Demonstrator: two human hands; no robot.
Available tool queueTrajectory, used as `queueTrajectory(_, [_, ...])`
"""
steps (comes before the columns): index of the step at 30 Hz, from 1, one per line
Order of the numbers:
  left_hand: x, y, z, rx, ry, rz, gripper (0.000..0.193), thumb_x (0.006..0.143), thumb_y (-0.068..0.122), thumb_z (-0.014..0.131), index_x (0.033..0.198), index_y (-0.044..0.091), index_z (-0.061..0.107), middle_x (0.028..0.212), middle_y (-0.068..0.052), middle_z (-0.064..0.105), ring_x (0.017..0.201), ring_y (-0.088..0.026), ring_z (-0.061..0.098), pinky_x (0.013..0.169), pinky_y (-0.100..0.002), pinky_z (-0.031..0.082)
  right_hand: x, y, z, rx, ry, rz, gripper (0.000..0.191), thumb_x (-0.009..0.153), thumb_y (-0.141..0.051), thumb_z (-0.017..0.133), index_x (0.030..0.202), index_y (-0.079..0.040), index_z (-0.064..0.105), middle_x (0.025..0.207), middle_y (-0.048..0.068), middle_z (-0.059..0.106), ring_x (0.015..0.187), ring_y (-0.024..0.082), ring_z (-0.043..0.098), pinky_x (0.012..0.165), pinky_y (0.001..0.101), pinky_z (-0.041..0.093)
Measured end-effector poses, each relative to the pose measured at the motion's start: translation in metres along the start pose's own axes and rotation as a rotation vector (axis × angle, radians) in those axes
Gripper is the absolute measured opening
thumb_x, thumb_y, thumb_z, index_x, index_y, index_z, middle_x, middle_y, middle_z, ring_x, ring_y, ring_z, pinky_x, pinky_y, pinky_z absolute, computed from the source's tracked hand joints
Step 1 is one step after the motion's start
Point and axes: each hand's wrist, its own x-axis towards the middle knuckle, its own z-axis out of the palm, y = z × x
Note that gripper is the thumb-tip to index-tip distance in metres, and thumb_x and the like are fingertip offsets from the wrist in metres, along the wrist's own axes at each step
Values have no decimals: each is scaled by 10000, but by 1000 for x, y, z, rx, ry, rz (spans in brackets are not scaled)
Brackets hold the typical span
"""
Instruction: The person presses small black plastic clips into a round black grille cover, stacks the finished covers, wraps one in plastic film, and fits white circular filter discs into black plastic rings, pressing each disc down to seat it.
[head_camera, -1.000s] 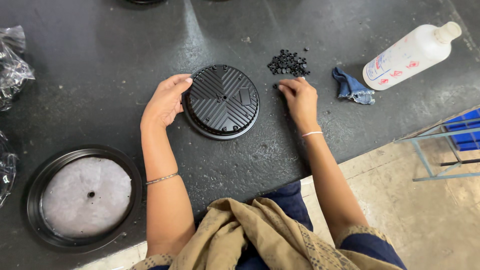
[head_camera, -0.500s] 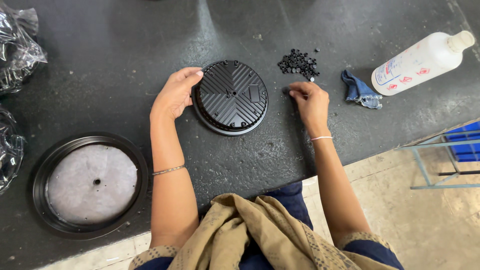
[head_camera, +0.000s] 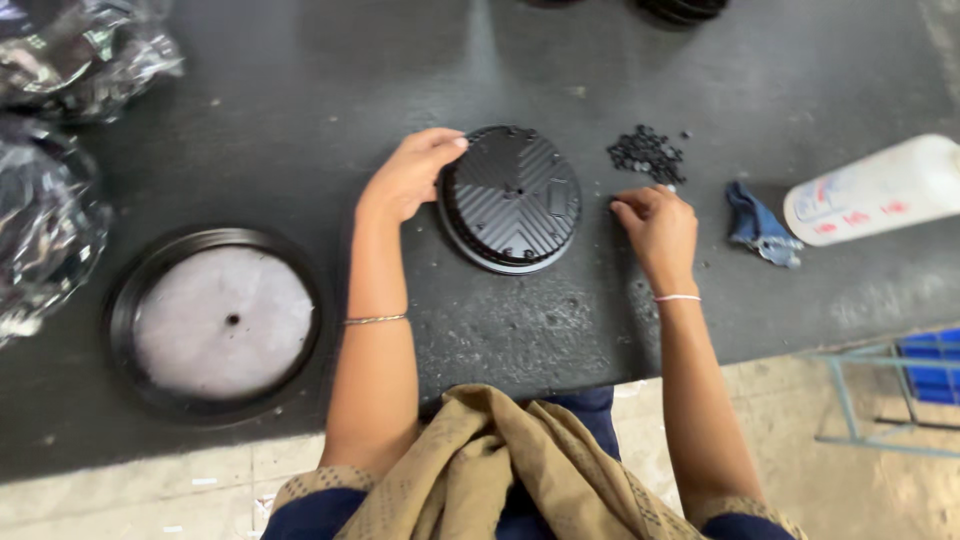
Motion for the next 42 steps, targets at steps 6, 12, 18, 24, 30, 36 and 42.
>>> queueTrajectory(6, [3, -5, 1, -71, -69, 58, 355, 958, 281, 635, 1208, 30, 664, 995, -50, 700, 850, -138, 684, 684, -319, 592, 14, -49, -4, 290, -31, -9, 165, 914, -141, 788, 1057, -60, 782, 973, 77, 745, 846, 186, 746, 740, 302, 574])
queueTrajectory(12, [8, -8, 3, -78, -78, 57, 339, 954, 288, 636, 1182, 40, 674, 972, -53, 706, 834, -144, 683, 666, -315, 582, 19, -100, 6, 302, -151, -181, 166, 908, -117, 782, 1067, -70, 783, 959, 83, 734, 805, 183, 728, 743, 296, 572])
queueTrajectory(18, [9, -7, 5, -78, -86, 57, 343, 947, 300, 629, 1173, 47, 681, 1001, -45, 709, 880, -144, 688, 696, -331, 594, 22, -108, 9, 140, -158, -265, 146, 900, -159, 784, 1035, -105, 801, 938, 70, 729, 739, 229, 696, 661, 331, 518])
queueTrajectory(24, [4, -2, 8, -52, -65, 50, 348, 949, 295, 619, 1176, 38, 679, 1026, -67, 718, 893, -163, 704, 717, -355, 604, 21, -107, 9, 114, -150, -308, 135, 914, -172, 777, 1032, -110, 798, 950, 58, 730, 741, 226, 695, 661, 335, 521])
queueTrajectory(30, [1, 2, 10, -48, -43, 58, 361, 956, 290, 614, 1194, 25, 675, 1031, -88, 731, 896, -179, 720, 723, -358, 613, 22, -108, 9, 125, -165, -273, 142, 911, -179, 782, 1032, -107, 798, 936, 45, 729, 728, 196, 699, 652, 322, 524])
queueTrajectory(36, [2, 2, 10, -41, -43, 41, 381, 951, 291, 612, 1220, 27, 667, 1057, -93, 730, 911, -181, 715, 734, -361, 610, 22, -108, 10, 112, -180, -257, 147, 905, -186, 792, 1029, -107, 802, 937, 47, 733, 728, 196, 704, 648, 315, 524])
queueTrajectory(42, [3, 2, 10, -43, -46, 38, 391, 946, 300, 614, 1225, 30, 662, 1080, -92, 726, 944, -179, 713, 752, -365, 611, 26, -103, 11, 171, -210, -229, 183, 892, -186, 803, 1054, -101, 795, 942, 61, 733, 781, 187, 733, 694, 301, 551])
